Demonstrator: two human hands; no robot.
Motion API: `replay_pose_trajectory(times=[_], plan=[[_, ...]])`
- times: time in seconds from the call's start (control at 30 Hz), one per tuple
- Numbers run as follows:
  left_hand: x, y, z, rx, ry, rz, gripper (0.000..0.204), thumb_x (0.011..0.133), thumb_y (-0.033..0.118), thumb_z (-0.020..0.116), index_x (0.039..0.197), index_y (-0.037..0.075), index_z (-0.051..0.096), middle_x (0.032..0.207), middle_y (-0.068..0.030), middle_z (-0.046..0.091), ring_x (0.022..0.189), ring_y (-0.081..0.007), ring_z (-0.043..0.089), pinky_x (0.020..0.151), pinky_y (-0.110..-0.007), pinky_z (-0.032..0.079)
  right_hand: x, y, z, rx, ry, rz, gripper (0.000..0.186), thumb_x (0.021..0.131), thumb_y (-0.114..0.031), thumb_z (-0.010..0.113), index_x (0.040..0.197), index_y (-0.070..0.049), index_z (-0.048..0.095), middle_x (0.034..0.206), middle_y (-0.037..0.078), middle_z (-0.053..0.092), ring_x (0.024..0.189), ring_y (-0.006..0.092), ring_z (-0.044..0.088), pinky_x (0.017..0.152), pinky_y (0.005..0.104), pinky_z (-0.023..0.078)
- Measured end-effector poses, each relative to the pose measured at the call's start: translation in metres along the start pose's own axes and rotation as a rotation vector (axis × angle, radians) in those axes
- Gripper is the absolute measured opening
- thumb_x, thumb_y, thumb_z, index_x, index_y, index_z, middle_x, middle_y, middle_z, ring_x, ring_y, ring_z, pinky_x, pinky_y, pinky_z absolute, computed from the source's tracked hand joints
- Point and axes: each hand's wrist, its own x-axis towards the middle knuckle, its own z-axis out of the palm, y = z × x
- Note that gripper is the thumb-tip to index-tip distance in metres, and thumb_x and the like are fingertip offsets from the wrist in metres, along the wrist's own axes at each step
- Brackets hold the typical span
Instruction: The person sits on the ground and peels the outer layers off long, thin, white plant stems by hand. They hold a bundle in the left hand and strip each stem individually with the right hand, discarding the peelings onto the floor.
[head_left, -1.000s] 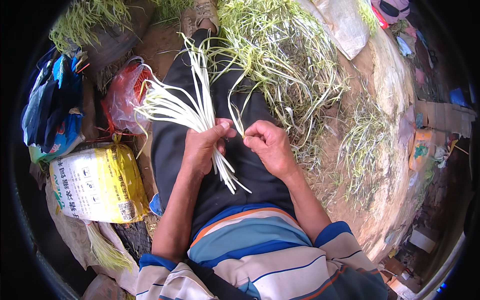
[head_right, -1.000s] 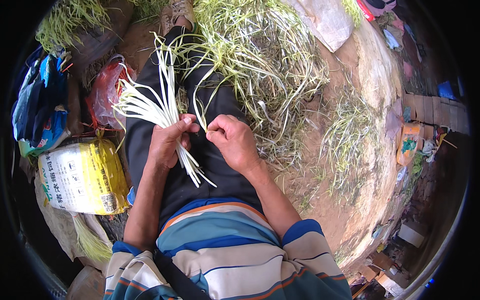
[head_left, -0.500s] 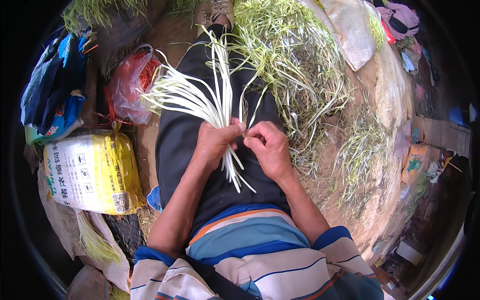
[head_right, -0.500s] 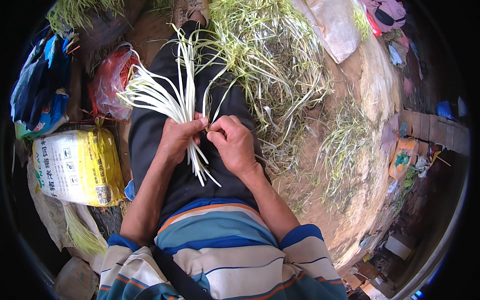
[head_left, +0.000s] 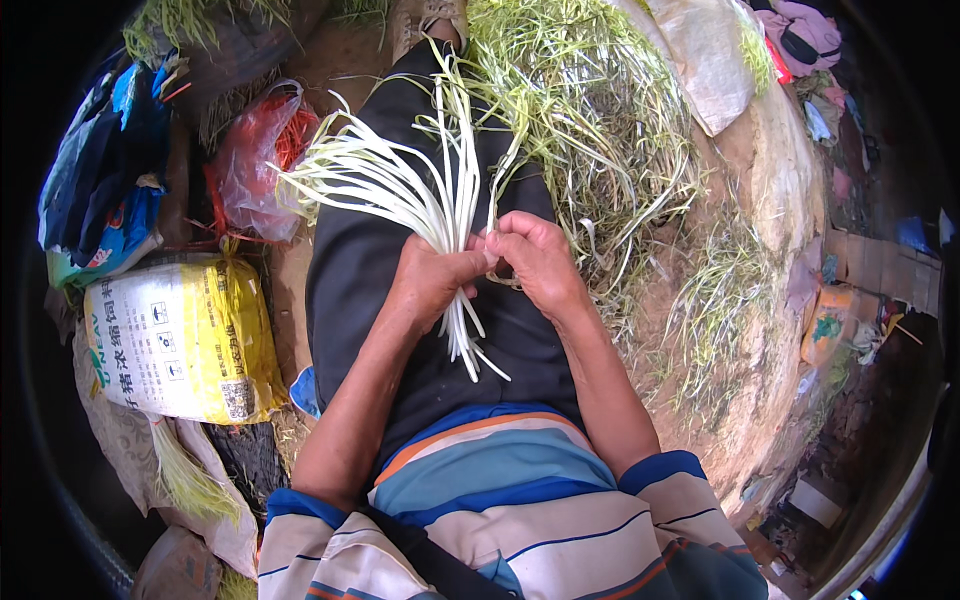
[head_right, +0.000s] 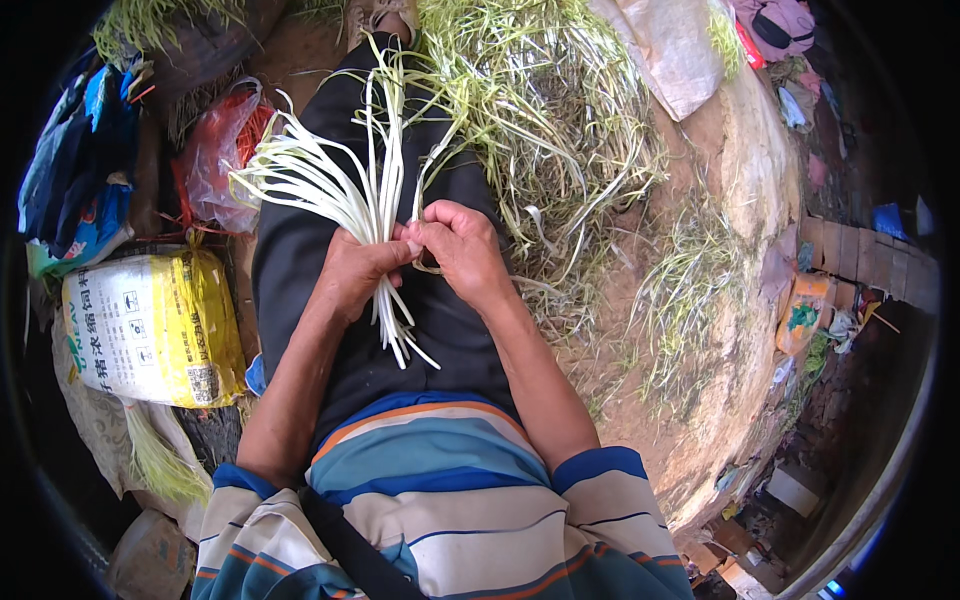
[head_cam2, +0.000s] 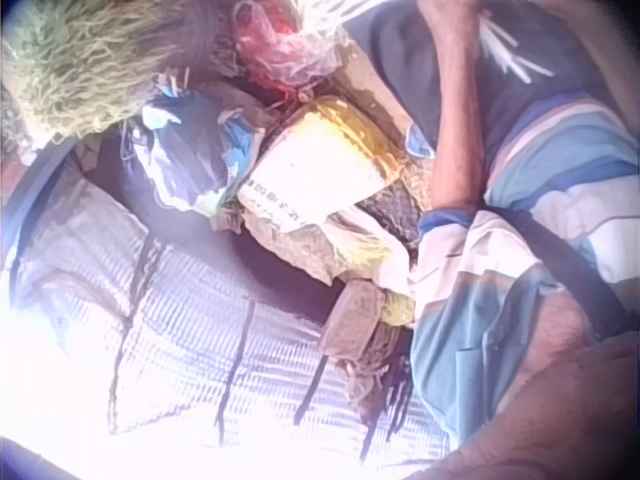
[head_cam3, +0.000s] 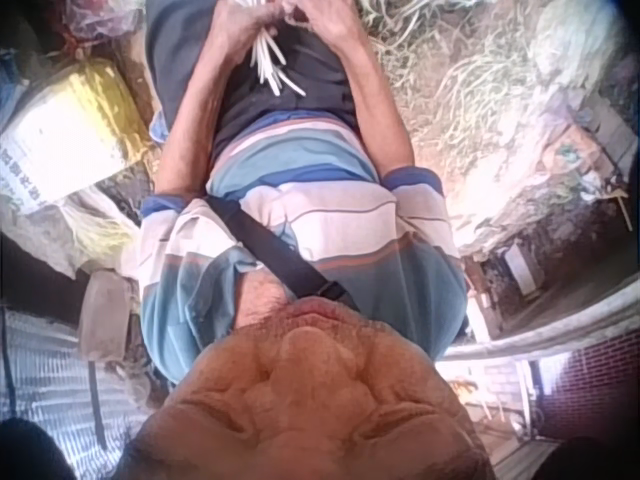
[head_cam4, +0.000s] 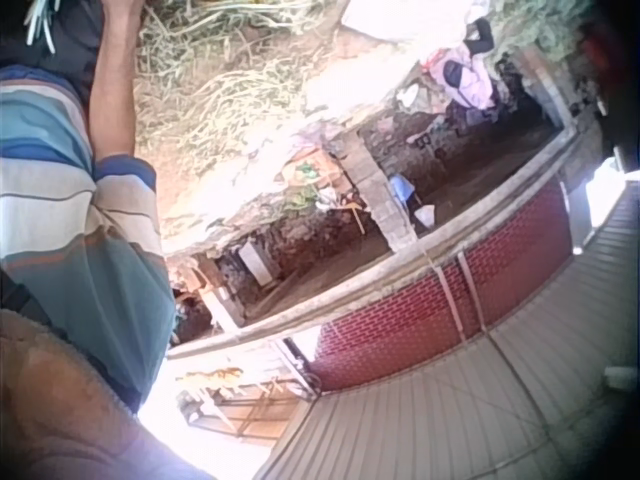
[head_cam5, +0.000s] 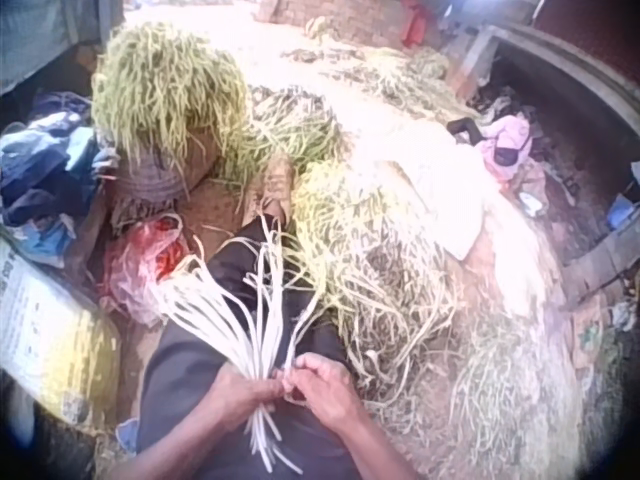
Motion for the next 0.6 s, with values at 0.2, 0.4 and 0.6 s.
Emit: replay_pose_trajectory(times=[0.2, 0.4, 0.6], plan=[[0.003, -0.003, 0.001, -0.005, 0.044, 0.003, 0.016, 0.089, 0.013, 0.083, 0.096, 0.002, 0.073, 0.083, -0.0042, 0.073, 0.058, -0.0087, 0.059, 0.052, -0.023, 0.048, -0.012, 0.004, -0.006, 0.14, 0.091, -0.039, 0.014, 0.103, -0.013, 0.064, 0.094, -0.003, 0.068, 0.091, 0.003, 0.072, 0.08, 0.0064, 0.061, 0.078, 0.0242, 0.049], [0.001, -0.001, 0.002, -0.187, 0.088, 0.066, 0.016, 0.092, 0.012, 0.079, 0.098, -0.001, 0.071, 0.089, -0.0111, 0.077, 0.056, -0.0091, 0.057, 0.052, -0.023, 0.047, -0.029, 0.003, -0.022, 0.438, -0.031, -0.134, 0.022, 0.107, -0.026, 0.065, 0.105, -0.004, 0.065, 0.104, 0.011, 0.074, 0.101, 0.0218, 0.072, 0.098, 0.0369, 0.055], [0.003, 0.015, -0.013, -0.452, 0.142, 0.207, 0.011, 0.095, 0.008, 0.075, 0.101, -0.001, 0.071, 0.093, -0.0144, 0.077, 0.053, -0.0096, 0.056, 0.049, -0.024, 0.046, -0.059, 0.02, -0.09, 0.671, 0.139, -0.126, 0.023, 0.107, -0.027, 0.063, 0.096, -0.008, 0.057, 0.075, -0.001, 0.055, 0.072, 0.0147, 0.057, 0.077, 0.0387, 0.055]])
